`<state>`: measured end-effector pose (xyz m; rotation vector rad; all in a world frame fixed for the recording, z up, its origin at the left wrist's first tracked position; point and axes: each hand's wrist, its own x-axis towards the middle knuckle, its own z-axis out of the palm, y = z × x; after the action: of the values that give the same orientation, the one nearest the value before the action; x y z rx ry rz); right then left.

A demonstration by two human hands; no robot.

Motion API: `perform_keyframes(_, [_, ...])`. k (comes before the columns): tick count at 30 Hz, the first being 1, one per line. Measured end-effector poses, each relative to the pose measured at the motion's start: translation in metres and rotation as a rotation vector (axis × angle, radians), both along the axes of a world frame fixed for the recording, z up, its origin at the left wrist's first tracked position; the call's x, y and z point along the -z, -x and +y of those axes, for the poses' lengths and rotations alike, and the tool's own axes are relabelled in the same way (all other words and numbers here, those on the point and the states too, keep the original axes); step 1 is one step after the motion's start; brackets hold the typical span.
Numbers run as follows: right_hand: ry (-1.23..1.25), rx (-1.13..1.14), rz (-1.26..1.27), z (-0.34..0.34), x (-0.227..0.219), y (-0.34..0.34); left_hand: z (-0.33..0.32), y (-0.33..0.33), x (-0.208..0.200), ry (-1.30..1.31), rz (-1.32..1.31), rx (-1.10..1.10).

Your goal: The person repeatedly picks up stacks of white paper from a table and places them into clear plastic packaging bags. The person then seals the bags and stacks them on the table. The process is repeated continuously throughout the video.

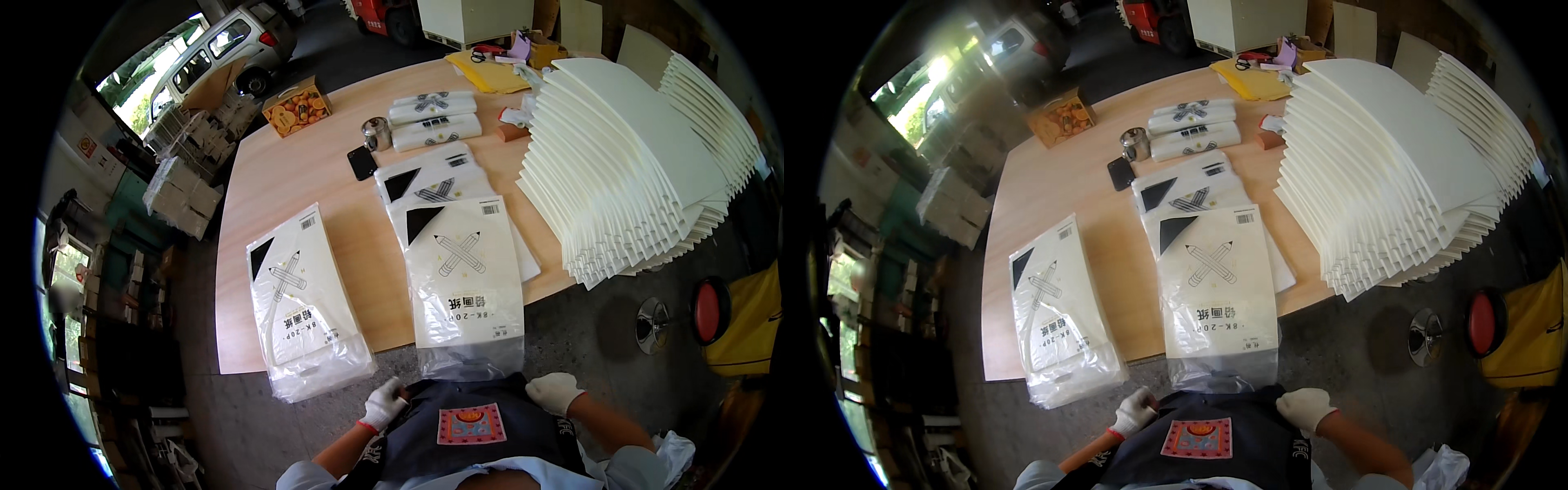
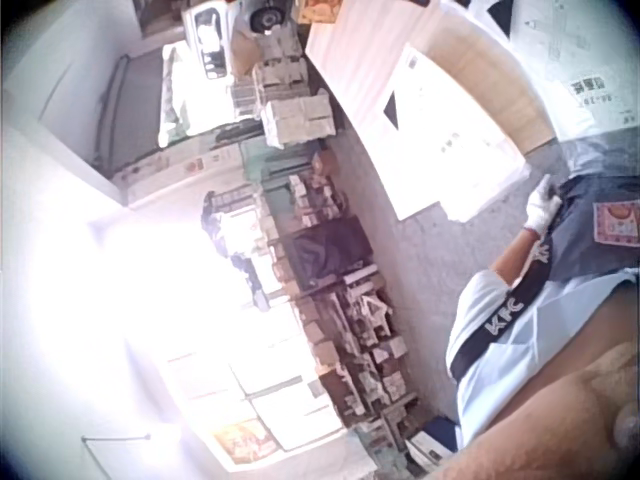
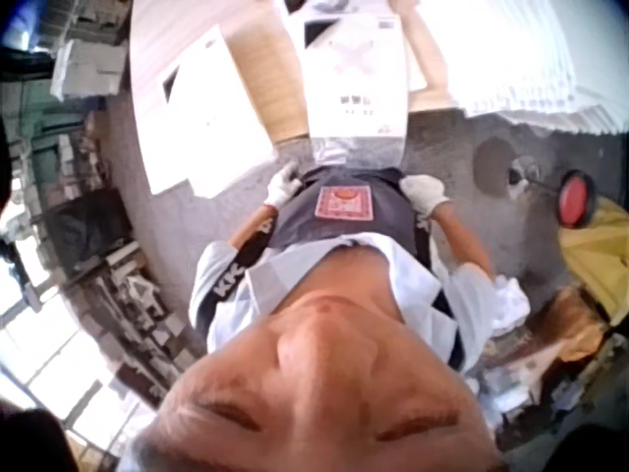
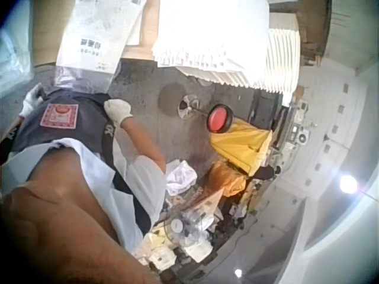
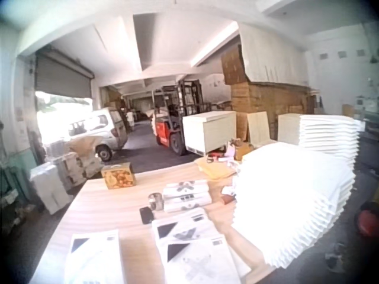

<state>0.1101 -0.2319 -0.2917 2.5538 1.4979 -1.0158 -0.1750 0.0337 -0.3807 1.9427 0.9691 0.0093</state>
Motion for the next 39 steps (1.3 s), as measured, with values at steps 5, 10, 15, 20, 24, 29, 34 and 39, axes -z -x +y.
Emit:
perform_keyframes(5, [-0.455,0.681,0.226,0.025,0.069,-0.059,-0.004,-0.063,0.020,0.722,-0.185,-0.712])
perform_keyframes(10, [-0.456,0.876,1.020,0.073,0.140,-0.047,0.003,-0.096,-0.033,0.201,-0.584,-0.342])
perform_keyframes(15, [-0.349,0.446,1.409,0.199,0.055,0.020,0.034,-0.026,-0.140,-0.050,-0.874,-0.513])
perform_keyframes(20, [-0.231,0.306,1.506,0.333,0.017,0.080,0.109,0.045,-0.179,-0.390,-1.016,-0.937])
perform_keyframes(24, [-0.341,0.318,1.217,0.372,0.068,0.120,0.171,0.144,-0.079,-0.174,-0.310,-1.019])
perform_keyframes(29, [-0.372,0.405,1.212,0.344,0.036,0.128,0.163,0.139,-0.059,-0.754,-0.023,-1.006])
perform_keyframes(34, [-0.011,0.200,1.339,0.261,0.057,0.107,0.140,0.022,-0.115,-1.050,-0.438,-0.654])
perform_keyframes(39, [-0.141,0.386,1.179,0.193,0.079,0.056,0.077,-0.148,-0.101,-0.702,-0.431,0.093])
